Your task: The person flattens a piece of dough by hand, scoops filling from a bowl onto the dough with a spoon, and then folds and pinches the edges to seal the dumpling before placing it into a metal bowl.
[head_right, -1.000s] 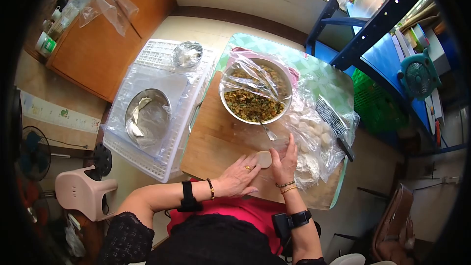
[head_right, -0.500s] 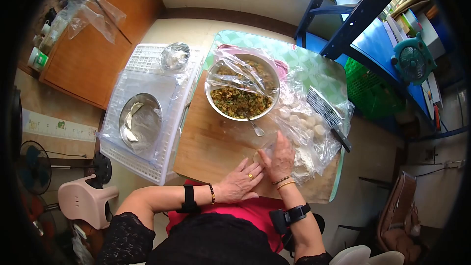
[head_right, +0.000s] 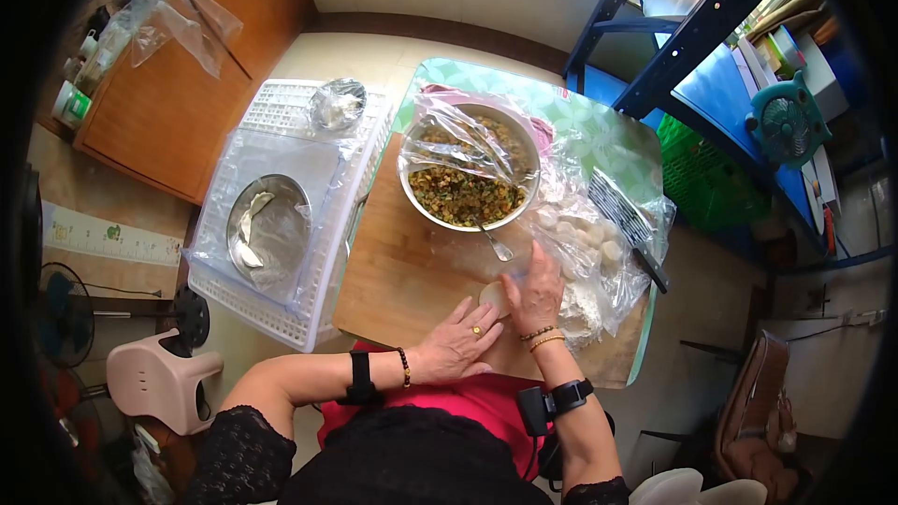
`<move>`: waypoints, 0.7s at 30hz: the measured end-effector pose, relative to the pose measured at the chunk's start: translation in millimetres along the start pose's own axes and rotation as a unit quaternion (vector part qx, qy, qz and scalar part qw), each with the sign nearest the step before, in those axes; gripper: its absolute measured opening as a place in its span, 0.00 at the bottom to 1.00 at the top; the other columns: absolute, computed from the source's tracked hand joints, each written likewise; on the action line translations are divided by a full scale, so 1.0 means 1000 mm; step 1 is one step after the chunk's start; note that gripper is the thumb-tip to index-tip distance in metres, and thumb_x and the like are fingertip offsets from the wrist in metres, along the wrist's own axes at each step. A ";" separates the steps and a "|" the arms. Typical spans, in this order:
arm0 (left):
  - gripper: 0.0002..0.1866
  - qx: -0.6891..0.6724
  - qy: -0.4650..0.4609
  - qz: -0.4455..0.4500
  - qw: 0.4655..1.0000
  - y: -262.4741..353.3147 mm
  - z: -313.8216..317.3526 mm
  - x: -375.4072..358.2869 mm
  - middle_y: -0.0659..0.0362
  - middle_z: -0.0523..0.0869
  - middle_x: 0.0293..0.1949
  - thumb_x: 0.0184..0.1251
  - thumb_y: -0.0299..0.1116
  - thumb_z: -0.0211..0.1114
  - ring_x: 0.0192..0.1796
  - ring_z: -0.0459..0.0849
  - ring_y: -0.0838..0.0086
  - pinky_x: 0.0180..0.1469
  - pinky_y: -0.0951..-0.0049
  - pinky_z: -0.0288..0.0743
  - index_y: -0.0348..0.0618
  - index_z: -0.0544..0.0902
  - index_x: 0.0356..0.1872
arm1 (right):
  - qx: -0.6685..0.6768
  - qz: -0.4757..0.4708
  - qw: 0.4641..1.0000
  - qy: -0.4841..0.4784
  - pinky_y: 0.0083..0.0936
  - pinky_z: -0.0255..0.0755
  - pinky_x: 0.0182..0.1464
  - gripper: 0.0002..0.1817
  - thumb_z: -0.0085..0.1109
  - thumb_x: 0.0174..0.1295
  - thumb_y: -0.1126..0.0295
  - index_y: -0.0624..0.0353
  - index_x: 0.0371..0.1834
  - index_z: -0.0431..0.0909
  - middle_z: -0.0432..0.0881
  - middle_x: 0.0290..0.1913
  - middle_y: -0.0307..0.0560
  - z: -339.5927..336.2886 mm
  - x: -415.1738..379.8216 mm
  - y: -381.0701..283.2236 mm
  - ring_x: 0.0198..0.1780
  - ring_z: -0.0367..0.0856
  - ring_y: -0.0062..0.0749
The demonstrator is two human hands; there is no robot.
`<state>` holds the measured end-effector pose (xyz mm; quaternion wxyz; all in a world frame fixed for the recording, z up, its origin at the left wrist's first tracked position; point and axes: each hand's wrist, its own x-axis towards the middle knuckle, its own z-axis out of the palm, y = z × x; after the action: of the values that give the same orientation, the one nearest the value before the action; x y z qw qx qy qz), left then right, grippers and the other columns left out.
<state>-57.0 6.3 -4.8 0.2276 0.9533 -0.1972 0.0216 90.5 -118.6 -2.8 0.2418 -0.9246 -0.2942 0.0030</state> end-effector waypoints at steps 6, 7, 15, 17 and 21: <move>0.39 0.006 -0.075 -0.031 0.997 0.006 -0.020 -0.006 0.38 0.66 0.65 0.62 0.56 0.62 0.74 0.57 0.46 0.76 0.45 0.46 0.31 0.71 0.63 | 0.056 -0.088 0.995 0.009 0.45 0.65 0.60 0.40 0.65 0.58 0.65 0.62 0.73 0.59 0.72 0.60 0.59 0.000 -0.035 -0.021 0.59 0.71 0.54; 0.39 0.004 -0.078 -0.029 0.997 0.004 -0.017 -0.010 0.38 0.66 0.65 0.62 0.56 0.62 0.74 0.57 0.46 0.76 0.45 0.46 0.31 0.71 0.63 | 0.000 -0.102 0.995 -0.015 0.45 0.64 0.60 0.40 0.64 0.58 0.64 0.61 0.73 0.59 0.71 0.61 0.59 0.003 -0.042 -0.029 0.60 0.71 0.54; 0.40 0.011 -0.015 -0.028 0.999 -0.002 -0.016 -0.015 0.39 0.67 0.64 0.62 0.57 0.61 0.71 0.61 0.47 0.75 0.45 0.47 0.29 0.70 0.62 | 0.047 -0.002 0.999 0.010 0.46 0.65 0.60 0.40 0.66 0.57 0.60 0.62 0.72 0.60 0.72 0.60 0.59 -0.001 -0.002 -0.008 0.59 0.72 0.53; 0.40 0.013 -0.018 -0.051 0.998 0.001 -0.020 -0.016 0.40 0.67 0.64 0.62 0.57 0.61 0.71 0.61 0.48 0.75 0.46 0.48 0.30 0.70 0.62 | 0.046 -0.092 0.994 0.048 0.45 0.68 0.56 0.39 0.65 0.58 0.63 0.61 0.73 0.60 0.73 0.58 0.60 -0.003 -0.011 -0.012 0.56 0.73 0.54; 0.40 0.000 -0.108 -0.068 0.992 0.002 -0.025 -0.020 0.40 0.68 0.63 0.61 0.57 0.62 0.70 0.62 0.48 0.75 0.46 0.49 0.30 0.70 0.63 | -0.056 -0.157 0.986 -0.019 0.43 0.66 0.57 0.40 0.65 0.57 0.62 0.62 0.72 0.61 0.72 0.59 0.59 0.012 -0.043 -0.040 0.57 0.72 0.53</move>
<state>-74.8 22.7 15.8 0.2053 0.9613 -0.1558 -0.0973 31.6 -107.8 -1.0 0.1815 -0.8788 -0.4399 -0.0339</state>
